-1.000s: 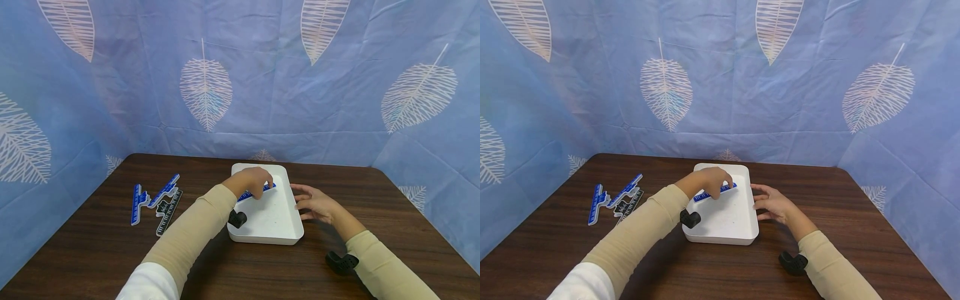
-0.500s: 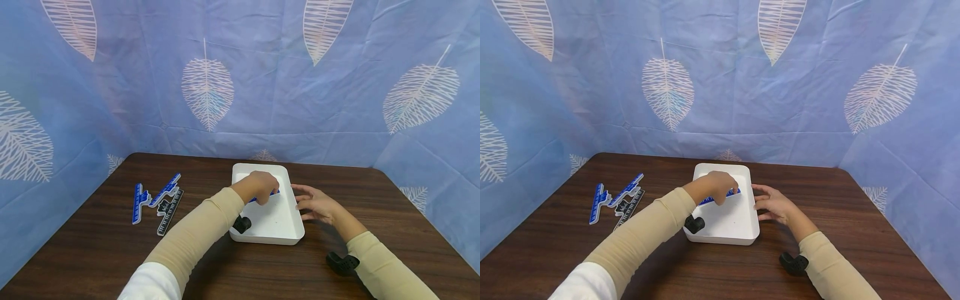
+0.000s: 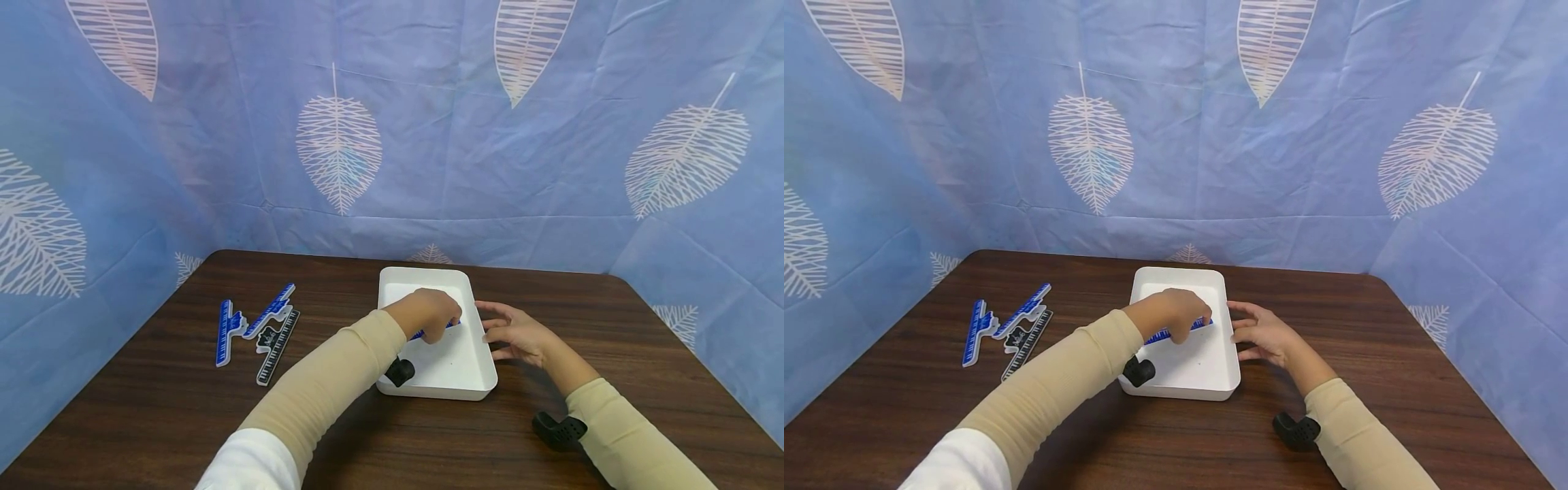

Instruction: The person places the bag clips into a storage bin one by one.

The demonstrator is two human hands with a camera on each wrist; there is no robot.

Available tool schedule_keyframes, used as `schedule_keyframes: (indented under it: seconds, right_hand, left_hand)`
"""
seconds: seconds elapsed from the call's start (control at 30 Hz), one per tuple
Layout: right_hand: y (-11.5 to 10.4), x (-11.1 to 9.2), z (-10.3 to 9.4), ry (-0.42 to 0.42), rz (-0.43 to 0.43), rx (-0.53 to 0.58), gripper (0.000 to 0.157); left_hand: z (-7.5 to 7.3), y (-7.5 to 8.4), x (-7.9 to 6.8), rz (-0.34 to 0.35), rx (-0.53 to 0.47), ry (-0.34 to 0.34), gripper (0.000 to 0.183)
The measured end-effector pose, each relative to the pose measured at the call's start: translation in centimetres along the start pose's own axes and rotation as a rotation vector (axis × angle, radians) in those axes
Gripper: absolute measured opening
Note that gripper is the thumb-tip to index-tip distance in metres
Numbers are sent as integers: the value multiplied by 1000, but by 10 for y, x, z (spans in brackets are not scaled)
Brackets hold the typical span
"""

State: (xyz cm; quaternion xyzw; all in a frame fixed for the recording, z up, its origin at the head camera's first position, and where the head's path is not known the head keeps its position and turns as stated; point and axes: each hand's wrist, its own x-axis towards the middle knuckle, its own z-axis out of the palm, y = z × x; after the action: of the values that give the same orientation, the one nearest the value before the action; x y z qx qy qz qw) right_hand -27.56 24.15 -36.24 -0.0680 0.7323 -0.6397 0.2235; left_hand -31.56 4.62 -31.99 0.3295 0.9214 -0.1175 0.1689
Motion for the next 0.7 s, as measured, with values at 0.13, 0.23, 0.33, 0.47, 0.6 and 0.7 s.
schedule_keyframes:
  seconds: [0.13,0.23,0.33,0.47,0.6,0.7]
  right_hand:
    - [-1,0,0,-2,-4,-6,84]
    - [-1,0,0,-2,-6,-9,84]
    - [-1,0,0,-2,-7,-8,84]
    - [0,0,0,-4,-7,-7,84]
    - [1,0,-1,-8,-7,-4,84]
    - [1,1,-1,-10,-7,-4,83]
  left_hand:
    - [1,0,0,0,-12,-6,61]
    - [2,-2,-1,8,-18,-4,61]
    - [1,-3,-2,8,-34,1,59]
    - [-2,-4,-3,6,-68,8,58]
    - [-5,-2,-3,15,-108,18,55]
    - [-5,-1,-3,47,-123,36,53]
